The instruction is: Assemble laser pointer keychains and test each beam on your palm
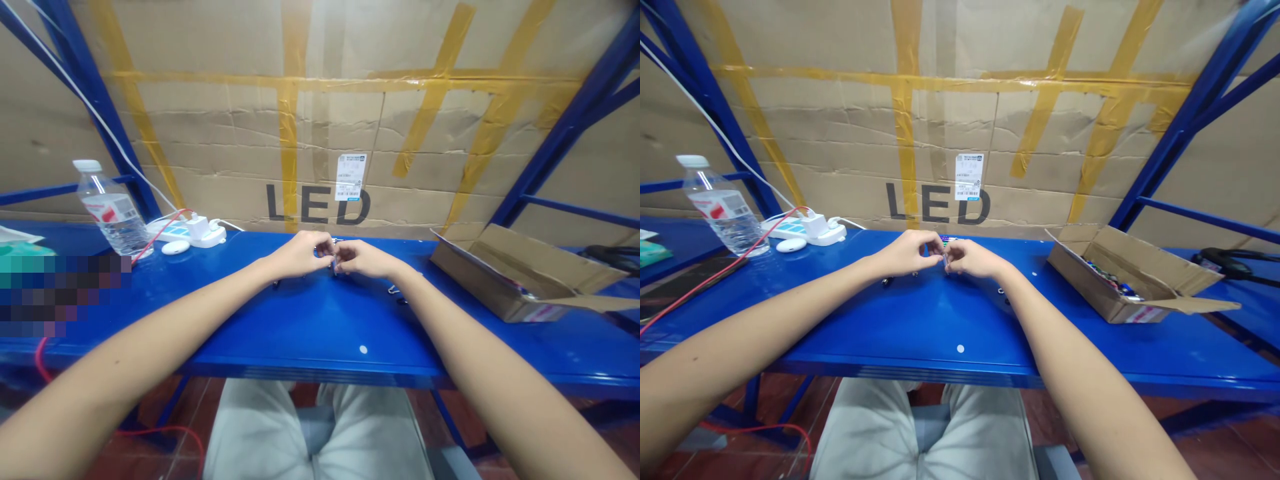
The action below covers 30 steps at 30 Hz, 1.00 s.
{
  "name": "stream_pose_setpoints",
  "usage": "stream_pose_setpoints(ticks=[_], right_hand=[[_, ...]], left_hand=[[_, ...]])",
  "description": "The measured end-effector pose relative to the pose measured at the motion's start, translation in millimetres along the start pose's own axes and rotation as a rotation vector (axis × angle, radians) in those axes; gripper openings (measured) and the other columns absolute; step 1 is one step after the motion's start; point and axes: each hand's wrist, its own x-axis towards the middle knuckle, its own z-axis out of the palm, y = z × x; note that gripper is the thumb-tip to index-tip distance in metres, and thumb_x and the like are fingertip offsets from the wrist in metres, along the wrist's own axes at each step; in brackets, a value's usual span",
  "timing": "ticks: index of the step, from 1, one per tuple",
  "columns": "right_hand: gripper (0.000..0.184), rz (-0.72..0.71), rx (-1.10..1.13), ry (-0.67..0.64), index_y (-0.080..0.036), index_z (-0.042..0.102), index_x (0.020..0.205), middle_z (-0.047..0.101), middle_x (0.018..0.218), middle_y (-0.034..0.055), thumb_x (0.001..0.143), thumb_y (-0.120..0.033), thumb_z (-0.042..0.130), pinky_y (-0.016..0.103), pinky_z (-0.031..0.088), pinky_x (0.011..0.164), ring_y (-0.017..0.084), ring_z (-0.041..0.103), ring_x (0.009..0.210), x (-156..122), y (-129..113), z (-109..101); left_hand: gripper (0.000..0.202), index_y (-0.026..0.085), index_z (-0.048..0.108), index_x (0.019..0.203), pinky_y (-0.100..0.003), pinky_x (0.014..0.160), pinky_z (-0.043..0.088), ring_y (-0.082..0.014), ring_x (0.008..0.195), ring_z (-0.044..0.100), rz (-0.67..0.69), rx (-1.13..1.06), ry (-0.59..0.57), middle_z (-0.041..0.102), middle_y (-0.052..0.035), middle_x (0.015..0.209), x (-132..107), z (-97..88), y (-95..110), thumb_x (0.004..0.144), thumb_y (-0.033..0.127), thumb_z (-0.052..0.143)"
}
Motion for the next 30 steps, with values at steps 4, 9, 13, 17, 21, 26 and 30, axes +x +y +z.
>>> stream_pose_setpoints(ticks=[4,9,13,17,21,26,30], right_hand=[[0.019,-0.008,0.075,0.108,-0.018,0.058,0.082,0.064,0.073,-0.0006,0.067,-0.019,0.069,0.028,0.046,0.066,0.014,0.059,0.068,4.8,-7.8,12.1],[0.028,0.11,-0.139,0.35,-0.017,0.059,0.091,0.069,0.086,0.0049,0.07,-0.025,0.075,0.03,0.047,0.072,0.018,0.063,0.079,13.7,-12.2,29.7],[0.018,0.161,-0.487,0.435,-0.017,0.06,0.085,0.07,0.087,0.0075,0.083,-0.033,0.068,0.03,0.045,0.069,0.02,0.062,0.077,19.6,-21.7,53.4],[0.019,0.1,-0.675,0.253,-0.017,0.064,0.08,0.072,0.089,0.0111,0.088,-0.034,0.064,0.03,0.044,0.069,0.023,0.065,0.081,25.2,-30.9,77.7],[0.009,0.051,-0.712,0.155,-0.017,0.068,0.08,0.073,0.09,0.0103,0.086,-0.016,0.062,0.029,0.044,0.073,0.022,0.066,0.085,25.1,-31.9,80.2],[0.006,-0.019,-0.435,0.277,-0.017,0.068,0.078,0.072,0.079,0.0063,0.082,-0.016,0.063,0.03,0.046,0.07,0.019,0.064,0.074,13.1,-29.3,47.6],[0.011,-0.083,-0.133,0.539,-0.017,0.065,0.081,0.069,0.074,0.0046,0.08,-0.028,0.066,0.032,0.048,0.066,0.018,0.062,0.07,6.2,-27.6,18.0]], left_hand=[[0.011,0.015,0.071,0.085,-0.028,0.07,0.049,-0.016,0.075,0.066,-0.203,-0.129,0.001,0.073,-0.0031,0.08,3.2,-2.3,-2.5,0.076,0.021,0.071],[0.01,0.015,0.071,0.083,-0.032,0.079,0.052,-0.0183,0.082,0.068,-0.3,-0.224,0.148,0.074,-0.0053,0.084,7.7,-10.7,-18.3,0.078,0.023,0.068],[0.015,0.014,0.07,0.093,-0.037,0.088,0.054,-0.0205,0.091,0.07,-0.321,-0.309,0.329,0.075,-0.0085,0.094,8.7,-14.6,-34.6,0.081,0.021,0.066],[0.018,0.013,0.069,0.1,-0.038,0.084,0.057,-0.0206,0.09,0.07,-0.35,-0.47,0.357,0.075,-0.0096,0.093,7.0,-10.7,-40.8,0.084,0.018,0.062],[0.023,0.014,0.068,0.109,-0.036,0.073,0.06,-0.0222,0.096,0.069,-0.438,-0.653,0.309,0.072,-0.0112,0.101,4.6,-4.8,-37.4,0.088,0.018,0.059],[0.029,0.014,0.064,0.115,-0.032,0.068,0.06,-0.0195,0.094,0.067,-0.407,-0.724,0.272,0.07,-0.0128,0.109,3.2,-2.6,-35.6,0.087,0.018,0.062],[0.029,0.012,0.066,0.112,-0.029,0.069,0.057,-0.0177,0.089,0.067,-0.336,-0.587,0.235,0.072,-0.0125,0.104,3.6,-1.9,-36.1,0.084,0.019,0.065]])
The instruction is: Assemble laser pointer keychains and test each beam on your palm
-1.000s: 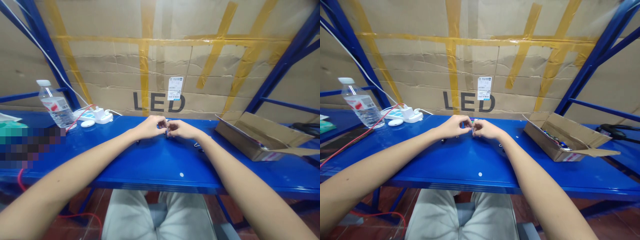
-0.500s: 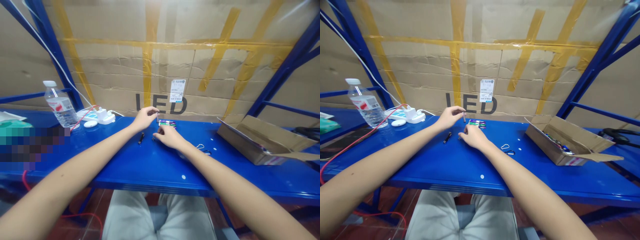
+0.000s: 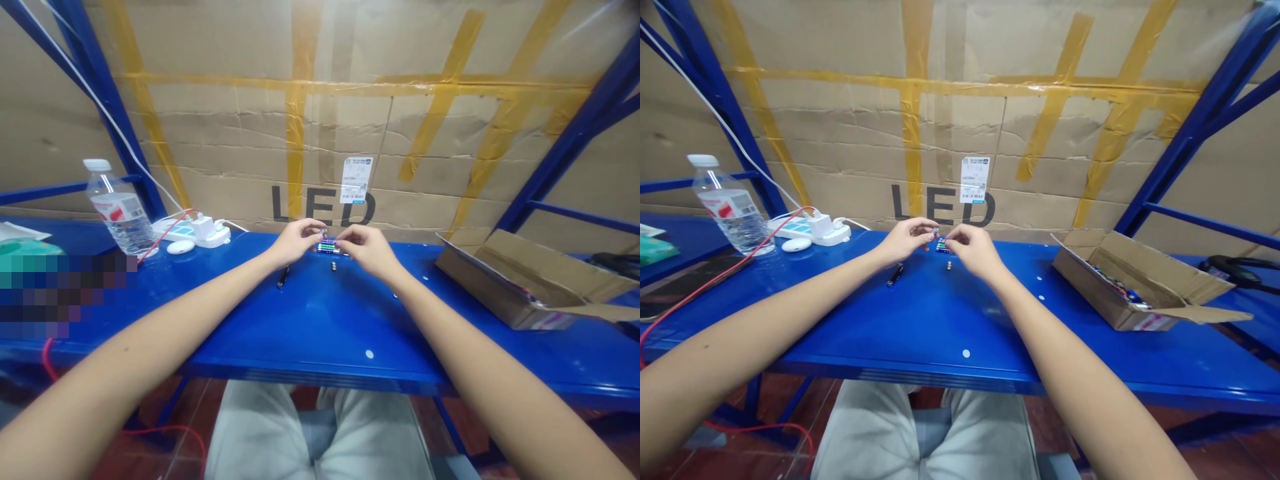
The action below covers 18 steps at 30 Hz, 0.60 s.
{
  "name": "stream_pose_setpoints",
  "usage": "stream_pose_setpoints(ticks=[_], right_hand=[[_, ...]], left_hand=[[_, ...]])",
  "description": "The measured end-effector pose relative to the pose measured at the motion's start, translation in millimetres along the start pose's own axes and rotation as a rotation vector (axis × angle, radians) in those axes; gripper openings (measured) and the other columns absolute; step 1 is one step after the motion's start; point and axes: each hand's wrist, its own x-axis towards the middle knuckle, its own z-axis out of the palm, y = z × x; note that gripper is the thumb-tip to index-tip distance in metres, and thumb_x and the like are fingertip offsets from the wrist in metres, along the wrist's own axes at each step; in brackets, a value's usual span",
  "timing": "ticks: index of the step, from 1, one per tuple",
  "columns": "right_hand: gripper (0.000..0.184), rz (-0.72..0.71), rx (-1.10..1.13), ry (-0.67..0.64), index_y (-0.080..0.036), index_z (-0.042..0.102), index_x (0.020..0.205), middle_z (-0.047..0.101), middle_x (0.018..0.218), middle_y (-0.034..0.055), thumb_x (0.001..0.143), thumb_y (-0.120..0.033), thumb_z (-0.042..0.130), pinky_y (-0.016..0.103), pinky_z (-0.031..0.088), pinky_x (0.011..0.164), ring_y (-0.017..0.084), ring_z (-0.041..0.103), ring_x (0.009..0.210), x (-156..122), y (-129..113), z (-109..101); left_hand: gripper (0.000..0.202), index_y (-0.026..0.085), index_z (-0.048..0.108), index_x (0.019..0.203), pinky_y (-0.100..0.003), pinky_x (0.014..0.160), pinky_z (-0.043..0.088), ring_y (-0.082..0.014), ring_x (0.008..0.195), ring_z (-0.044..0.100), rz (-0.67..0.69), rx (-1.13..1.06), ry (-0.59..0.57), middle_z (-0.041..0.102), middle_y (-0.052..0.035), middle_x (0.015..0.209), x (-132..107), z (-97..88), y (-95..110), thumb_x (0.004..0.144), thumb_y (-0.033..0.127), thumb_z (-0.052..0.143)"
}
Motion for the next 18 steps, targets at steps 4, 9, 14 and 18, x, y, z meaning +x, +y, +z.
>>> stream_pose_setpoints(ticks=[4,9,14,18], right_hand=[[0.016,-0.012,0.039,0.104,-0.017,0.066,0.08,0.067,0.073,0.0051,0.076,-0.033,0.068,0.032,0.048,0.065,0.018,0.06,0.07,5.3,4.3,-8.0],[0.014,-0.038,-0.025,0.076,-0.017,0.067,0.078,0.065,0.071,0.0039,0.077,-0.03,0.066,0.031,0.045,0.064,0.017,0.056,0.067,3.9,5.2,-5.1],[0.014,-0.05,-0.047,0.036,-0.017,0.067,0.08,0.064,0.068,0.0022,0.078,-0.03,0.065,0.03,0.043,0.061,0.016,0.055,0.064,2.4,6.1,-6.9],[0.013,-0.051,-0.044,0.016,-0.017,0.067,0.079,0.066,0.07,0.0027,0.077,-0.03,0.066,0.03,0.044,0.062,0.016,0.057,0.066,0.9,6.1,-5.3]], left_hand=[[0.025,0.011,0.069,0.106,-0.032,0.078,0.054,-0.017,0.088,0.066,0.057,0.142,-0.038,0.073,-0.011,0.103,-2.4,4.7,3.6,0.085,0.023,0.066],[0.024,0.013,0.071,0.106,-0.032,0.081,0.053,-0.0177,0.09,0.067,0.132,0.195,-0.106,0.074,-0.0095,0.105,-7.1,9.7,12.4,0.085,0.024,0.065],[0.024,0.015,0.071,0.105,-0.033,0.084,0.052,-0.0183,0.093,0.067,0.169,0.267,-0.106,0.075,-0.008,0.105,-7.8,7.8,15.3,0.083,0.024,0.068],[0.021,0.015,0.071,0.103,-0.034,0.09,0.052,-0.0196,0.098,0.068,0.181,0.263,-0.139,0.075,-0.0077,0.105,-8.3,7.9,14.1,0.084,0.023,0.066]])
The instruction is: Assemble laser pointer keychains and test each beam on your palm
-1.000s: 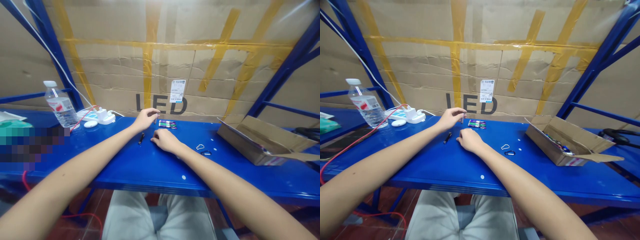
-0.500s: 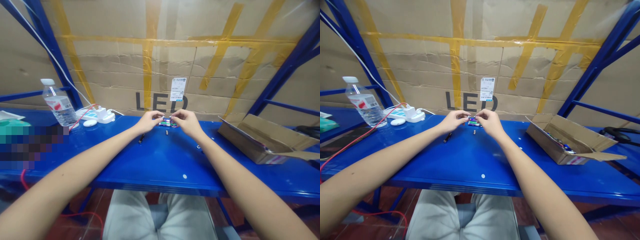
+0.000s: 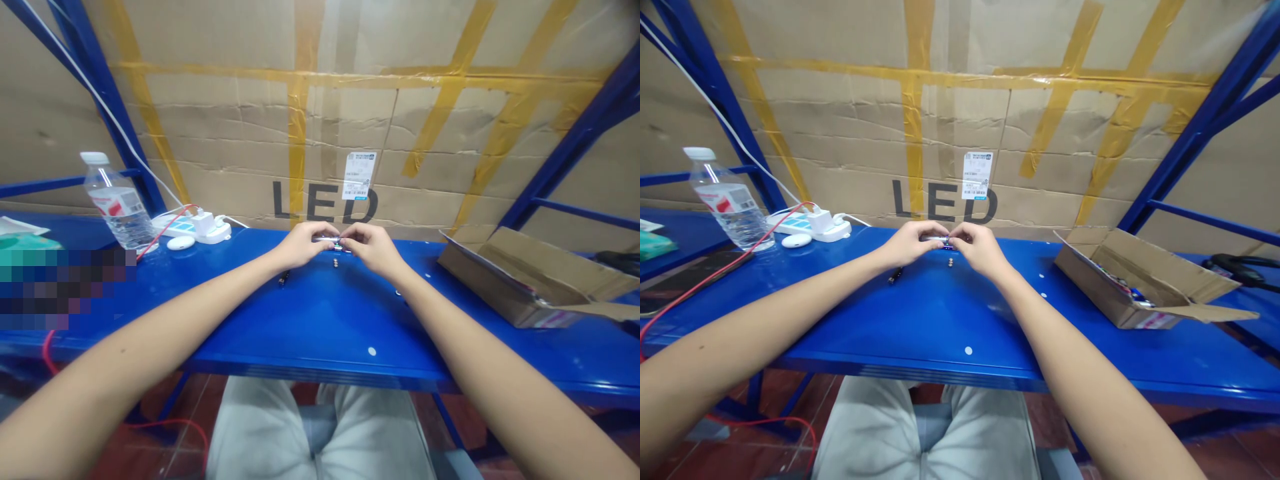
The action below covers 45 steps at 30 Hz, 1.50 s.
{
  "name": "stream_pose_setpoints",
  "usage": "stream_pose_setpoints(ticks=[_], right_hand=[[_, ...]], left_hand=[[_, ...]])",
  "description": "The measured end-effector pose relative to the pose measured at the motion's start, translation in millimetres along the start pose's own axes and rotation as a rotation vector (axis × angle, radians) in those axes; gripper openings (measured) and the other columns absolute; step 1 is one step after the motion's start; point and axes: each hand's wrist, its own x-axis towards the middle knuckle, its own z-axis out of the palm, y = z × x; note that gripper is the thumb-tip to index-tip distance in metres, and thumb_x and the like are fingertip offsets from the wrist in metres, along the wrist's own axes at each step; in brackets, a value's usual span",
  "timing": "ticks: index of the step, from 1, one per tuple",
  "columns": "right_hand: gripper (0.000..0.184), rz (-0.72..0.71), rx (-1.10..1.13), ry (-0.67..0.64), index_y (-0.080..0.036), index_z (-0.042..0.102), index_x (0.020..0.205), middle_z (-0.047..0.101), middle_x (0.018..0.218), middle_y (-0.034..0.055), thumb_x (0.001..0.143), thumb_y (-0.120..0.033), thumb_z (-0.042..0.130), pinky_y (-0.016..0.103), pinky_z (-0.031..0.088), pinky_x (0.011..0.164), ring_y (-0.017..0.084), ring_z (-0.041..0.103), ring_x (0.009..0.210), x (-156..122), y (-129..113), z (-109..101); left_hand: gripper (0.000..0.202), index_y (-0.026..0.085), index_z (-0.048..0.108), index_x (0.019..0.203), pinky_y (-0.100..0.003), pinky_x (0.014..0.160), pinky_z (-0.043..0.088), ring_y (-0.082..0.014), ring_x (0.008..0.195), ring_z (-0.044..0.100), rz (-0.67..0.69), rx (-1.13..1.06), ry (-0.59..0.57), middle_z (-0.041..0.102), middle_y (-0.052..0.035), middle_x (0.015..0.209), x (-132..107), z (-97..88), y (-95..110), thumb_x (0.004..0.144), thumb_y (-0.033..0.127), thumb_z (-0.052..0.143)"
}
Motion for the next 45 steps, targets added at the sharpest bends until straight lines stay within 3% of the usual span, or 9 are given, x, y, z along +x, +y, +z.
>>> stream_pose_setpoints(ticks=[6,9,16,24,27,32,37,45], right_hand=[[0.02,0.092,0.141,-0.039,-0.017,0.063,0.078,0.067,0.068,0.0036,0.074,-0.036,0.069,0.029,0.044,0.056,0.014,0.055,0.058,-1.1,2.9,5.2],[0.024,0.135,0.161,-0.09,-0.017,0.062,0.077,0.068,0.068,0.0044,0.074,-0.039,0.069,0.028,0.043,0.052,0.013,0.054,0.053,-0.6,5.5,6.2],[0.03,0.02,-0.041,-0.284,-0.018,0.059,0.065,0.067,0.063,0.004,0.088,-0.037,0.054,0.028,0.045,0.06,0.014,0.057,0.057,-4.4,6.4,0.7],[0.029,0.051,0.011,-0.342,-0.019,0.056,0.064,0.059,0.052,-0.0002,0.084,-0.04,0.059,0.027,0.04,0.052,0.012,0.051,0.048,-2.8,0.9,-10.6],[0.029,0.055,0.003,-0.337,-0.019,0.057,0.064,0.059,0.053,0.0,0.083,-0.041,0.06,0.027,0.04,0.052,0.013,0.051,0.048,-2.3,-5.8,-15.1],[0.032,0.036,-0.039,-0.355,-0.018,0.056,0.06,0.057,0.052,0.0004,0.082,-0.04,0.061,0.027,0.039,0.052,0.012,0.05,0.049,-2.7,-8.8,-18.0],[0.034,0.04,0.001,-0.39,-0.018,0.055,0.058,0.054,0.049,-0.0009,0.082,-0.041,0.062,0.026,0.038,0.052,0.011,0.047,0.047,-3.0,-7.8,-19.1],[0.036,0.04,0.011,-0.375,-0.017,0.057,0.061,0.056,0.051,-0.0003,0.081,-0.046,0.064,0.026,0.037,0.05,0.011,0.047,0.046,-1.1,0.7,-17.2]], left_hand=[[0.026,0.015,0.07,0.099,-0.034,0.086,0.05,-0.0209,0.097,0.068,0.042,0.324,-0.062,0.074,-0.0089,0.103,-1.0,1.0,4.8,0.097,0.026,0.046],[0.024,0.015,0.067,0.093,-0.033,0.081,0.049,-0.021,0.091,0.067,0.029,0.415,-0.063,0.073,-0.0088,0.097,-1.4,1.8,5.3,0.096,0.022,0.044],[0.009,0.016,0.061,0.093,-0.031,0.077,0.048,-0.0197,0.087,0.067,0.066,0.261,-0.06,0.073,-0.0063,0.093,-6.5,7.2,4.4,0.092,0.024,0.056],[0.017,0.018,0.049,0.105,-0.031,0.067,0.045,-0.0207,0.08,0.064,0.053,0.39,-0.196,0.068,-0.0083,0.091,-12.9,11.6,16.0,0.101,0.027,0.036],[0.016,0.019,0.048,0.102,-0.031,0.069,0.045,-0.0187,0.078,0.063,0.059,0.334,-0.163,0.067,-0.007,0.089,-12.6,12.4,18.6,0.101,0.024,0.034],[0.006,0.019,0.052,0.091,-0.029,0.066,0.043,-0.0173,0.076,0.063,0.113,0.286,-0.064,0.069,-0.0045,0.087,-11.8,14.6,18.3,0.094,0.023,0.049],[0.006,0.019,0.053,0.084,-0.027,0.068,0.045,-0.0155,0.075,0.063,0.151,0.186,-0.058,0.068,-0.0019,0.081,-11.8,15.2,18.3,0.09,0.02,0.054],[0.012,0.018,0.057,0.101,-0.03,0.07,0.048,-0.0184,0.08,0.067,0.045,0.256,-0.068,0.072,-0.005,0.086,-9.5,14.8,21.4,0.094,0.018,0.048]])
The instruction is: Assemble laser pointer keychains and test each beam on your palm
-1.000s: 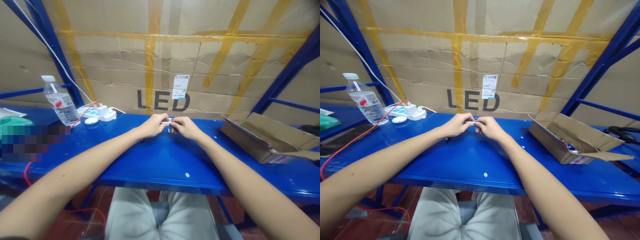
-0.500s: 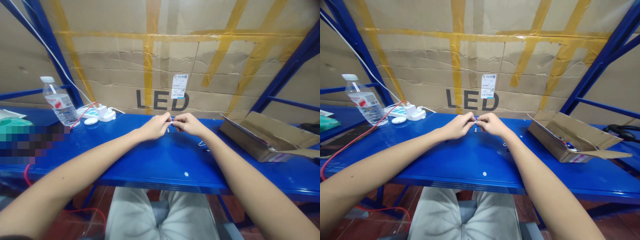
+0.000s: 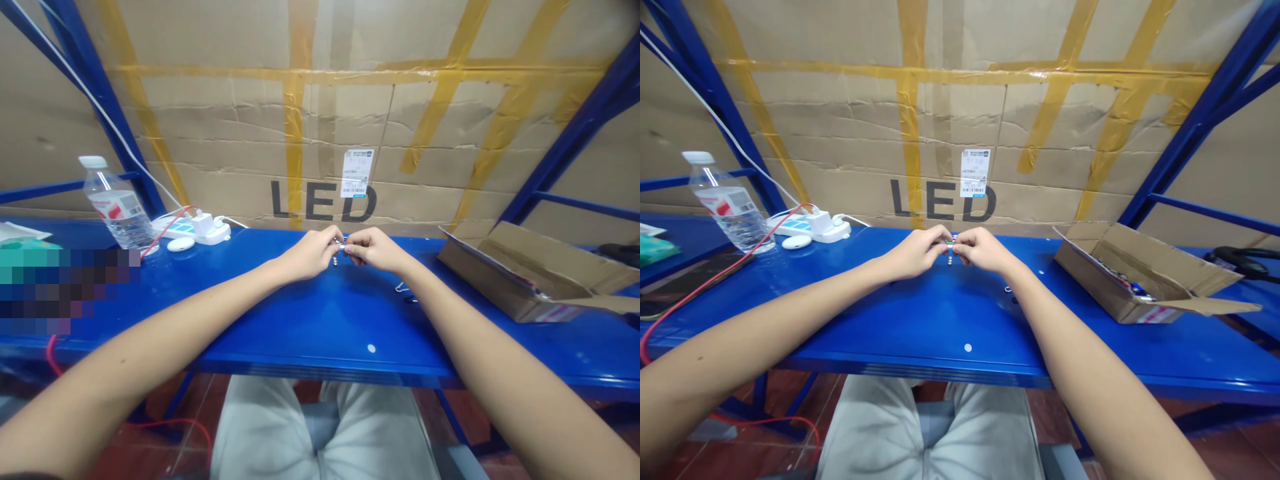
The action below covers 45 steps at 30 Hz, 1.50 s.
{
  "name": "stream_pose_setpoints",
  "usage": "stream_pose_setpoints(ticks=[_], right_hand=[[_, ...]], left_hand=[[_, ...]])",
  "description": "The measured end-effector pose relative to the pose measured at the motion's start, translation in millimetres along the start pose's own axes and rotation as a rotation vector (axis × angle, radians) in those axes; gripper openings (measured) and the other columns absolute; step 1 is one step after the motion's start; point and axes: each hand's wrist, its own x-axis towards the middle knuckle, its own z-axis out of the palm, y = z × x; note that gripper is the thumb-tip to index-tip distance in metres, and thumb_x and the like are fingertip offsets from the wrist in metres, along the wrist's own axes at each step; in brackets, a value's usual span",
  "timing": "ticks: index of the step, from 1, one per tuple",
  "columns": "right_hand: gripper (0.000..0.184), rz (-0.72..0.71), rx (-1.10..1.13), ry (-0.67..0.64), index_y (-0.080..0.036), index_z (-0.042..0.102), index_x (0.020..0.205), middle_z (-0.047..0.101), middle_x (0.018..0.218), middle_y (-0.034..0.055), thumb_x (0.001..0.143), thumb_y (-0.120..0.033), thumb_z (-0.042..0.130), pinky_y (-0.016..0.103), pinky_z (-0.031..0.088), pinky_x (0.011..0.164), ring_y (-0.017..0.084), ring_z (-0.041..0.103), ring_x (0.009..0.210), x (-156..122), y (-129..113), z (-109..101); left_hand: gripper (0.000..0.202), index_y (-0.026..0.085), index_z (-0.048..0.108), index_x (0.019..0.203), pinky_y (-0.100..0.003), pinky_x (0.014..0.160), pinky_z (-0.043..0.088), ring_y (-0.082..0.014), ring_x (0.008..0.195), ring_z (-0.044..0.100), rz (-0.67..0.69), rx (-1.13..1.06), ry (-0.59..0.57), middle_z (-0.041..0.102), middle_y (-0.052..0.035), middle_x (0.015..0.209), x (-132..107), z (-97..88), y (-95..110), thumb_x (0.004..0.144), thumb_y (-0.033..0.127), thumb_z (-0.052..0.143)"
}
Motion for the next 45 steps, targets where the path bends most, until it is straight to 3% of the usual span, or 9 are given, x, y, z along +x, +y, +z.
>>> stream_pose_setpoints(ticks=[7,15,25,30,32,35,39,45], right_hand=[[0.033,0.052,0.106,-0.028,-0.016,0.059,0.064,0.058,0.052,0.0002,0.08,-0.045,0.066,0.024,0.039,0.046,0.01,0.049,0.045,-0.3,2.8,-0.3],[0.032,0.027,0.103,-0.006,-0.015,0.061,0.062,0.057,0.05,0.0005,0.078,-0.04,0.069,0.024,0.038,0.045,0.01,0.048,0.044,-0.4,0.3,-1.5],[0.023,0.134,0.416,-0.04,-0.013,0.063,0.063,0.05,0.043,-0.0013,0.074,-0.032,0.07,0.024,0.029,0.039,0.009,0.041,0.038,0.2,2.5,1.4],[0.025,0.082,0.361,-0.031,-0.014,0.063,0.064,0.051,0.044,-0.0013,0.076,-0.034,0.07,0.024,0.032,0.04,0.009,0.043,0.039,-0.4,-2.2,-0.2],[0.027,0.069,0.29,-0.006,-0.014,0.062,0.062,0.053,0.045,-0.0008,0.075,-0.036,0.071,0.024,0.034,0.041,0.01,0.045,0.041,-0.9,-4.7,-2.3],[0.03,0.072,0.205,0.005,-0.015,0.06,0.059,0.054,0.047,-0.0002,0.076,-0.036,0.071,0.024,0.036,0.043,0.01,0.046,0.042,-1.5,-7.0,-5.2],[0.027,0.081,0.195,-0.007,-0.014,0.061,0.058,0.054,0.045,-0.0002,0.074,-0.034,0.071,0.024,0.035,0.042,0.009,0.046,0.041,-1.3,-4.9,-4.7],[0.021,0.128,0.4,-0.051,-0.013,0.065,0.062,0.05,0.041,-0.0013,0.072,-0.031,0.069,0.024,0.03,0.039,0.009,0.041,0.037,-0.1,2.3,-0.2]], left_hand=[[0.003,0.017,0.062,0.085,-0.028,0.073,0.05,-0.0164,0.078,0.068,-0.006,-0.142,0.092,0.073,-0.003,0.086,-0.2,2.9,-1.9,0.085,0.021,0.063],[0.008,0.019,0.052,0.085,-0.028,0.064,0.045,-0.0161,0.072,0.063,-0.036,-0.062,0.039,0.068,-0.0023,0.079,-0.6,2.3,1.5,0.093,0.022,0.052],[0.012,0.018,0.056,0.079,-0.027,0.072,0.044,-0.0149,0.077,0.061,0.185,0.039,0.112,0.066,-0.0015,0.081,0.5,1.5,-1.8,0.084,0.006,0.056],[0.009,0.018,0.055,0.082,-0.026,0.07,0.044,-0.0137,0.075,0.061,0.201,0.052,0.11,0.065,-0.0005,0.08,-1.7,1.5,1.9,0.087,0.011,0.056],[0.002,0.018,0.055,0.091,-0.027,0.069,0.045,-0.0146,0.076,0.063,0.157,0.035,0.089,0.067,-0.0023,0.084,-2.7,1.4,4.4,0.092,0.017,0.053],[0.009,0.018,0.055,0.099,-0.029,0.07,0.047,-0.0169,0.079,0.065,0.064,0.047,0.059,0.069,-0.0054,0.09,-2.7,2.2,7.0,0.096,0.022,0.048],[0.011,0.018,0.059,0.09,-0.03,0.07,0.047,-0.0182,0.079,0.066,0.032,0.089,0.037,0.072,-0.005,0.086,-0.9,3.7,7.0,0.094,0.018,0.05],[0.009,0.017,0.06,0.08,-0.029,0.072,0.047,-0.0174,0.079,0.066,0.155,0.09,0.136,0.071,-0.0042,0.084,-0.2,6.2,2.9,0.085,0.01,0.06]])
